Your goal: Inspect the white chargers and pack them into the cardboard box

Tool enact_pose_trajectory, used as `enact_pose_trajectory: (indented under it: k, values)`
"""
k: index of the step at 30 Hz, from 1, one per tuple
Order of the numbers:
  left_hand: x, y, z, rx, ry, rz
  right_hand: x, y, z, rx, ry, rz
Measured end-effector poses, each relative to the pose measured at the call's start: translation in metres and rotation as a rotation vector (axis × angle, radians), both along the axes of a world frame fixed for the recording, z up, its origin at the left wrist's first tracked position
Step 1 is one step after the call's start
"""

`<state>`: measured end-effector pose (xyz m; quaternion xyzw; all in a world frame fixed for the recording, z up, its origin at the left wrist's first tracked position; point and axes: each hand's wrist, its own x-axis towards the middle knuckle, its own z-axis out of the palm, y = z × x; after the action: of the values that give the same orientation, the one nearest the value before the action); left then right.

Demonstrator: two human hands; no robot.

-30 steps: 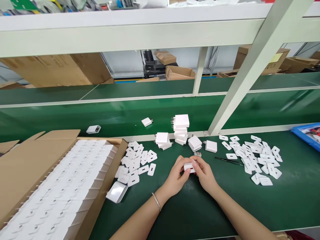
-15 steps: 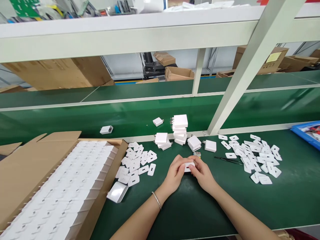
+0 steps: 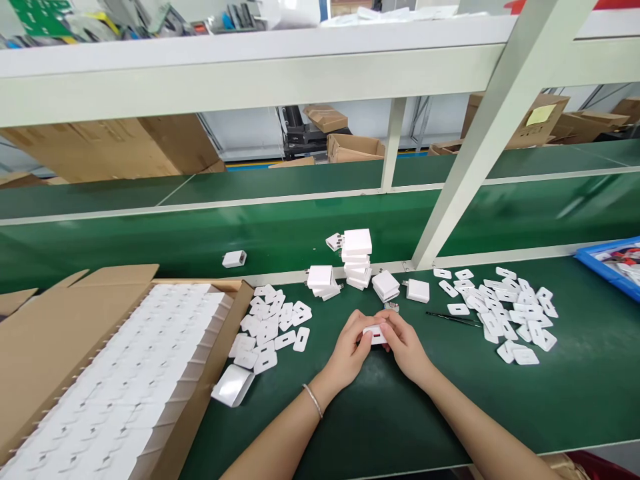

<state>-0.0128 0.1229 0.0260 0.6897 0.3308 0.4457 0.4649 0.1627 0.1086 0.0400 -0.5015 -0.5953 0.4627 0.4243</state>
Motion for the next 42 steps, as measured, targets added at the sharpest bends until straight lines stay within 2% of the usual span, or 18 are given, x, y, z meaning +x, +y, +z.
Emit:
enact_pose_trajectory:
  k: [4, 6, 9, 11, 14, 16, 18, 22, 30, 33, 36, 39, 42]
  values:
    - [0.001, -0.001, 0.0, 0.007, 0.004, 0.018, 0.0, -0.005, 0.007, 0.063, -0.133, 0.003]
    - [0.004, -0.001, 0.0, -0.019, -0.019, 0.04, 0.003, -0.006, 0.021, 0.129, -0.339, -0.03]
    - [0.007, 0.001, -0.001, -0.079, -0.093, 0.103, 0.011, 0.007, 0.053, 0.314, -0.568, -0.183]
    - [0.008, 0.003, -0.003, -0.132, -0.116, 0.161, 0.016, 0.03, 0.074, 0.444, -0.537, -0.206]
    - [0.007, 0.004, -0.005, -0.226, -0.128, 0.217, 0.019, 0.079, 0.09, 0.49, -0.386, 0.004]
    - [0.006, 0.005, -0.006, -0.256, -0.151, 0.24, 0.018, 0.11, 0.091, 0.435, -0.296, 0.131]
    - [0.006, 0.006, -0.006, -0.248, -0.167, 0.265, 0.016, 0.133, 0.088, 0.372, -0.222, 0.185]
    - [0.007, 0.007, -0.004, -0.203, -0.197, 0.335, 0.011, 0.148, 0.086, 0.311, -0.148, 0.215]
    - [0.008, 0.0, -0.001, -0.025, -0.202, 0.371, 0.0, 0.147, 0.09, 0.303, -0.076, 0.163]
    - [0.003, -0.002, 0.0, 0.096, -0.271, 0.49, 0.004, 0.132, 0.098, 0.31, -0.059, 0.116]
    - [-0.004, 0.001, -0.001, 0.184, -0.32, 0.64, 0.01, 0.103, 0.101, 0.285, -0.053, 0.079]
    - [-0.01, 0.007, -0.002, 0.226, -0.328, 0.778, 0.009, 0.064, 0.082, 0.215, 0.004, 0.021]
    - [-0.014, 0.012, -0.003, 0.212, -0.328, 0.861, -0.003, 0.029, 0.041, 0.132, 0.076, -0.068]
